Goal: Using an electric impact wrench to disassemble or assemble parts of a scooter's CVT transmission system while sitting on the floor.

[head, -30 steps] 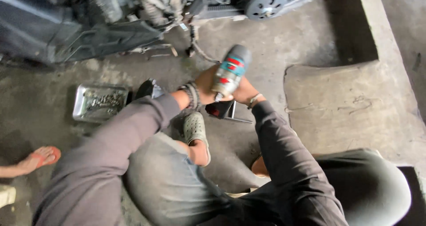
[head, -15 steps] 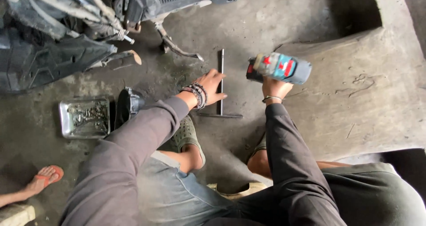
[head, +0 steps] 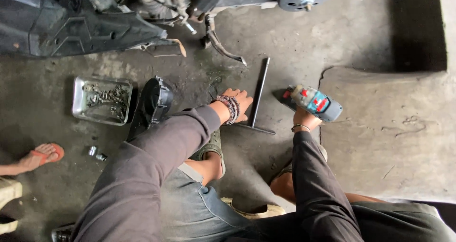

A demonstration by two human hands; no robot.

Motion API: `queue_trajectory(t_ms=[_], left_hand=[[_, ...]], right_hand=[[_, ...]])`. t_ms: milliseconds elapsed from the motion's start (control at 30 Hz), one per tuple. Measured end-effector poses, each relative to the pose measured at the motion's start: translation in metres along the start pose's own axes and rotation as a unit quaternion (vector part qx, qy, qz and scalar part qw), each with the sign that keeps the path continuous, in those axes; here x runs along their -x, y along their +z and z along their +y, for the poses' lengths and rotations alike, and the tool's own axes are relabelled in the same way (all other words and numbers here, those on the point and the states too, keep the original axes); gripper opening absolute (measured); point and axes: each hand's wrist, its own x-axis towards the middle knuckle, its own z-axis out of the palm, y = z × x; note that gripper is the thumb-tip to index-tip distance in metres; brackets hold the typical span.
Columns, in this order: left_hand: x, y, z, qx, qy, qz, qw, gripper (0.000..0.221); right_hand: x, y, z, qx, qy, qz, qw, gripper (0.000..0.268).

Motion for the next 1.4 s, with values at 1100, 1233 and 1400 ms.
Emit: queue_trajectory(t_ms=[1100,1233,1400], left_hand=[[0.031,-0.02,-0.011,0.026,-0.027,0.006,0.999,0.059],[0.034,-0.021,-0.01,0.026,-0.024,0.011,0.999,0.058],[0.03,-0.018,-0.011,0.013,-0.027,0.03,0.999,0.061]], right_hand=[[-0.003,-0.035,-0.045,-0.14,0.066,0.022,0.988,0.064],[0.0,-0.032,-0.033,-0.145,0.069,0.052,0.986,0.075],[-0.004,-0.039,-0.046,-0.228,0.077,0.027,0.97,0.063]])
